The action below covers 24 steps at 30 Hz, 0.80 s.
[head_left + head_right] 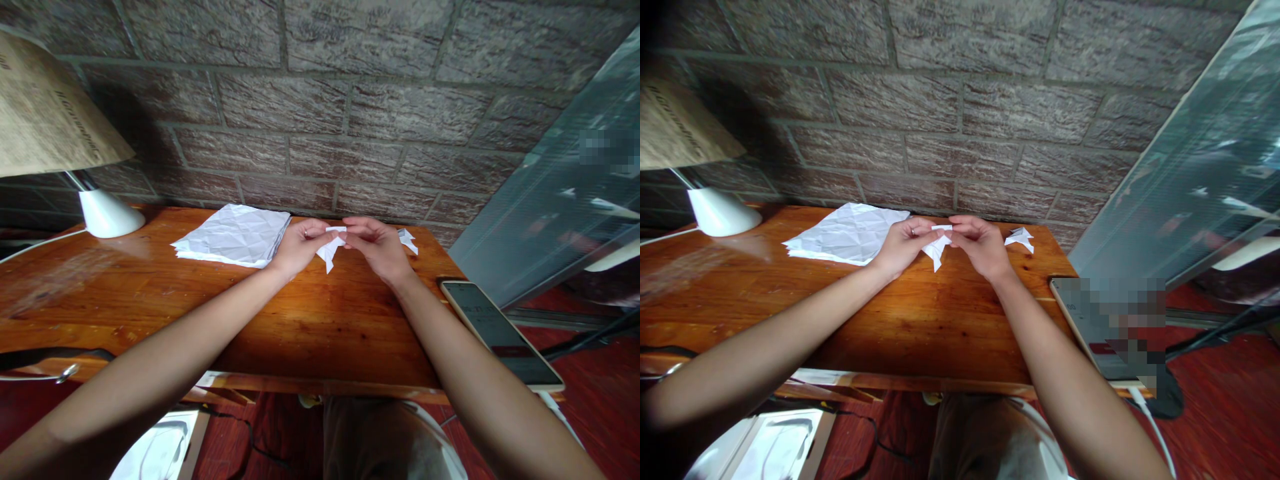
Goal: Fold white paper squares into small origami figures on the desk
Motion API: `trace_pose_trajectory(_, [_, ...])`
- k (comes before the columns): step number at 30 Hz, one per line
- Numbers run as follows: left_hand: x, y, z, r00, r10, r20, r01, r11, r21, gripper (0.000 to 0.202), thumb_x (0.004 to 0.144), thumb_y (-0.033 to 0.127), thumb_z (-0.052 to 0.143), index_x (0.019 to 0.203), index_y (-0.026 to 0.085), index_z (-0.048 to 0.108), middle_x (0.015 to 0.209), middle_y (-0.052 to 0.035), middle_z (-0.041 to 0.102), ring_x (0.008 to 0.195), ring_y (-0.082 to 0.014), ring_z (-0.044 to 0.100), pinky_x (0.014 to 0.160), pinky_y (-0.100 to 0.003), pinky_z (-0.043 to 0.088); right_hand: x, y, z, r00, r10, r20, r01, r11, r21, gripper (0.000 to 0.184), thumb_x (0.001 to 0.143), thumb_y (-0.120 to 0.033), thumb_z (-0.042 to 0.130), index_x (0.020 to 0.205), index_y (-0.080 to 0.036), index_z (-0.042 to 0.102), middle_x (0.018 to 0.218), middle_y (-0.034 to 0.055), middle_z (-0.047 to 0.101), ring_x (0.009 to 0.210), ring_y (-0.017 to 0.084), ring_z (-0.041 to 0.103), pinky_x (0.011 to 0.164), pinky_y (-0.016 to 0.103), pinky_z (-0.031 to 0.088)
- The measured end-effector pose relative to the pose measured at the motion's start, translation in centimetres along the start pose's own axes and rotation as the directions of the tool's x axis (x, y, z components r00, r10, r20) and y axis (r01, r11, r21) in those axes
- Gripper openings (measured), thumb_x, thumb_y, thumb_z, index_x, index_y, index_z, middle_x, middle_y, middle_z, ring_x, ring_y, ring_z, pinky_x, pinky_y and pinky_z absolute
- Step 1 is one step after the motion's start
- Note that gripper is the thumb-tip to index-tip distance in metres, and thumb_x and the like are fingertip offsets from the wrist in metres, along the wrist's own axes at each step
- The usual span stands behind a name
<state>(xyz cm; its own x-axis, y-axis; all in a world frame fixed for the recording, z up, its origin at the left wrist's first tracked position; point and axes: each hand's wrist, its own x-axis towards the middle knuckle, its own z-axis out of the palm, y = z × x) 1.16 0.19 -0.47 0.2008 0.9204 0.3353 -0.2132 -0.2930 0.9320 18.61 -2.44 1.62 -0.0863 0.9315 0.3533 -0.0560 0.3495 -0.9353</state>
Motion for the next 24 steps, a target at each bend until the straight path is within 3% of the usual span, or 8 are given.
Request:
trace_pose_trajectory(5, [-0.09, 0.35, 0.2, 1.0, -0.009, -0.018, 0.008, 0.999, -0.031, 0.04, 0.061, 0.045, 0.089, 0.079, 0.016, 0.068, 0.077, -0.0021, 0.075, 0.067, -0.0148, 0.065, 0.064, -0.026, 0.047, 0.13, 0.27, -0.1, 1.0, 0.009, -0.01, -0.009, 1.0, 0.01, 0.044, 0.061, -0.039, 0.093, 0.097, -0.023, 0.074, 0.085, -0.0005, 0.079, 0.079, 0.017, 0.072, 0.088, 0.037, 0.057])
trace_pose_trajectory(10, [-0.13, 0.45, 0.01, 0.998, 0.055, 0.029, -0.055, 0.998, 0.01, 0.041, 0.067, 0.044, 0.086, 0.095, 0.018, 0.07, 0.078, -0.0024, 0.076, 0.069, -0.017, 0.068, 0.065, -0.027, 0.048, 0.22, 0.45, -0.09, 1.0, 0.018, -0.024, -0.018, 1.0, 0.01, 0.046, 0.058, -0.04, 0.094, 0.095, -0.023, 0.074, 0.086, 0.0004, 0.079, 0.081, 0.019, 0.073, 0.091, 0.04, 0.057])
trace_pose_trajectory(19, [0.05, 0.08, -0.36, 0.981, 0.183, 0.058, -0.191, 0.966, 0.173, 0.028, 0.077, 0.041, 0.078, 0.09, 0.017, 0.078, 0.086, -0.0056, 0.08, 0.076, -0.0176, 0.072, 0.073, -0.029, 0.053, -0.02, 0.12, 0.11, 0.996, 0.079, -0.042, -0.077, 0.997, 0.032, 0.046, 0.059, -0.043, 0.093, 0.094, -0.022, 0.072, 0.086, 0.0002, 0.078, 0.079, 0.017, 0.071, 0.068, 0.031, 0.063])
trace_pose_trajectory(24, [-0.23, 0.27, -0.44, 0.978, 0.189, 0.087, -0.206, 0.944, 0.259, 0.029, 0.079, 0.043, 0.076, 0.09, 0.017, 0.08, 0.095, -0.0079, 0.081, 0.084, -0.0203, 0.075, 0.079, -0.031, 0.057, 0.13, 0.48, 0.06, 0.997, 0.054, -0.052, -0.052, 0.998, 0.032, 0.048, 0.058, -0.046, 0.094, 0.093, -0.021, 0.071, 0.083, 0.0004, 0.078, 0.081, 0.018, 0.072, 0.076, 0.035, 0.065])
